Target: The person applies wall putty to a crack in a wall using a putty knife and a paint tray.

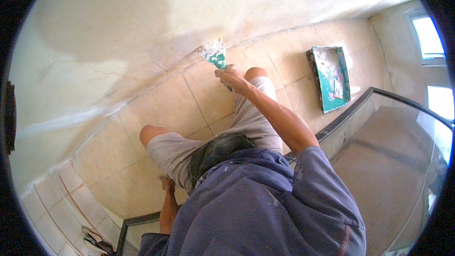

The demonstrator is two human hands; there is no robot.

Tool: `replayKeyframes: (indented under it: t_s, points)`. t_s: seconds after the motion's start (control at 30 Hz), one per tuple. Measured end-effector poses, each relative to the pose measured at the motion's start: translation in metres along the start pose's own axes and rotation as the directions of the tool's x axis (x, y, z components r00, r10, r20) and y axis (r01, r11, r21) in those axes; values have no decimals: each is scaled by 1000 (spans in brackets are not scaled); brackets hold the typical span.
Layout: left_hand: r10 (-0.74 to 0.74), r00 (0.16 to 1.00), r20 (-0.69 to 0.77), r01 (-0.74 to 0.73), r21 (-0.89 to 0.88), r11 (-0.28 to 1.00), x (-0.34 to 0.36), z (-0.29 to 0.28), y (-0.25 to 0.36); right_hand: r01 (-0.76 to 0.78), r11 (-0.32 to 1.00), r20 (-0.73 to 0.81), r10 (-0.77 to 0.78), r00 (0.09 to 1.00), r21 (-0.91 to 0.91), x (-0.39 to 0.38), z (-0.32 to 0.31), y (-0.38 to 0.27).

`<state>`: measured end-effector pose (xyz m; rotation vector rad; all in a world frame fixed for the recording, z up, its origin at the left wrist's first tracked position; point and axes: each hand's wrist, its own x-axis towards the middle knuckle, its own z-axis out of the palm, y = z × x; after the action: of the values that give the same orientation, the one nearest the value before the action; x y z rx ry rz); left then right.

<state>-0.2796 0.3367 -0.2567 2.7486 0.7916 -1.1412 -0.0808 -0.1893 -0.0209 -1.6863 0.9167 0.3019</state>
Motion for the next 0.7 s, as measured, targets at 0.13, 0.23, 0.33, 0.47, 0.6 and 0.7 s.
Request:
replayKeyframes:
  t_s: [0.13, 0.23, 0.33, 0.47, 0.6, 0.7]
  points:
    - [142, 989, -39, -140, 48, 989, 9, 15, -12, 187, 982, -80, -188, 979, -28, -22, -3, -7]
    - [74, 997, 22, -76, 83, 994, 28, 20, -30, 207, 974, -87, -215, 973, -85, -17, 8, 4]
    - [49, 997, 61, -53, 67, 996, 12, 8, -6, 63, 986, -59, -73, 996, -157, 3, 22, 38]
    - [35, 998, 50, -34, -14, 999, -10, -13, 9, -74, 980, -27, 71, 997, -187, 26, 39, 54]
    - [25, 999, 29, -24, -31, 999, -12, -16, 1, -65, 996, -1, 65, 998, -69, 34, 47, 48]
    - [32, 999, 31, -32, -8, 999, -10, -13, 3, -61, 998, 29, 61, 998, 14, 31, 46, 36]
